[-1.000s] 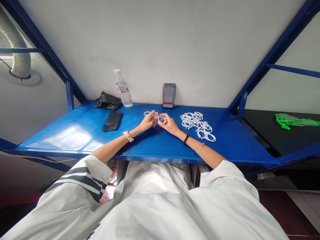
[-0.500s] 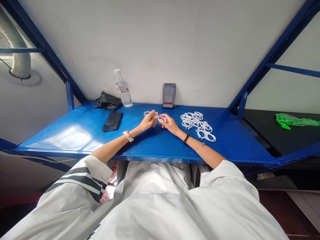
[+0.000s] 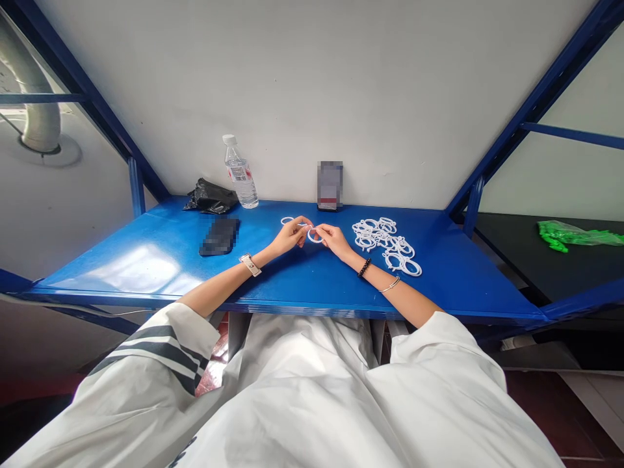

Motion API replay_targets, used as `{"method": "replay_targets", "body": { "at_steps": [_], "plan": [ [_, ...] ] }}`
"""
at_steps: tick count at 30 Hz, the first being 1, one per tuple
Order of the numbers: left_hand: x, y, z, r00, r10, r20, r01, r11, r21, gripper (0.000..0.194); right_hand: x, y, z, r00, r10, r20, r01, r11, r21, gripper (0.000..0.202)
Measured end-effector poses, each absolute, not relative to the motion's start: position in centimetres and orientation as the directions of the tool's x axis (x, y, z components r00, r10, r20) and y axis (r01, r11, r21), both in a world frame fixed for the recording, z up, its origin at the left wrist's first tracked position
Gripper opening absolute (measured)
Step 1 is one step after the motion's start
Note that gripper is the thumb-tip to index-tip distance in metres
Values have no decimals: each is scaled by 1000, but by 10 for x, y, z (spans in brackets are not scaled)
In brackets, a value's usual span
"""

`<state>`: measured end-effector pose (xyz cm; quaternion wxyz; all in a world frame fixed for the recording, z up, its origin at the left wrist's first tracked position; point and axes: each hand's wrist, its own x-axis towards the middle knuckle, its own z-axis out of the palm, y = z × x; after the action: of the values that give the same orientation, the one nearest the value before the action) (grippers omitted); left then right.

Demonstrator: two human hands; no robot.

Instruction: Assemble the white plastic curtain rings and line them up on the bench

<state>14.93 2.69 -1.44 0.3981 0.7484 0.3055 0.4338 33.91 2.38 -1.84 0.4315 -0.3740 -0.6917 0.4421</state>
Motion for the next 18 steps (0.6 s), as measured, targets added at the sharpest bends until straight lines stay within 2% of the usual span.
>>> {"method": "replay_targets", "body": {
  "at_steps": [5, 9, 14, 18],
  "plan": [
    [149, 26, -14, 434, 812, 391, 114, -480, 870, 43, 340, 25, -20, -345, 919, 189, 63, 224, -973, 51],
    [150, 27, -16, 416, 836, 357, 117, -439, 891, 46, 340, 26, -22, -314, 932, 179, 57, 207, -977, 50],
    [154, 29, -21, 402, 875, 270, 118, -342, 932, 51, 341, 25, -21, -166, 927, 335, 135, 358, -924, 45],
    [155, 28, -22, 429, 863, 266, 140, -354, 925, 57, 342, 24, -20, -121, 902, 413, 194, 430, -882, 40]
  ]
}}
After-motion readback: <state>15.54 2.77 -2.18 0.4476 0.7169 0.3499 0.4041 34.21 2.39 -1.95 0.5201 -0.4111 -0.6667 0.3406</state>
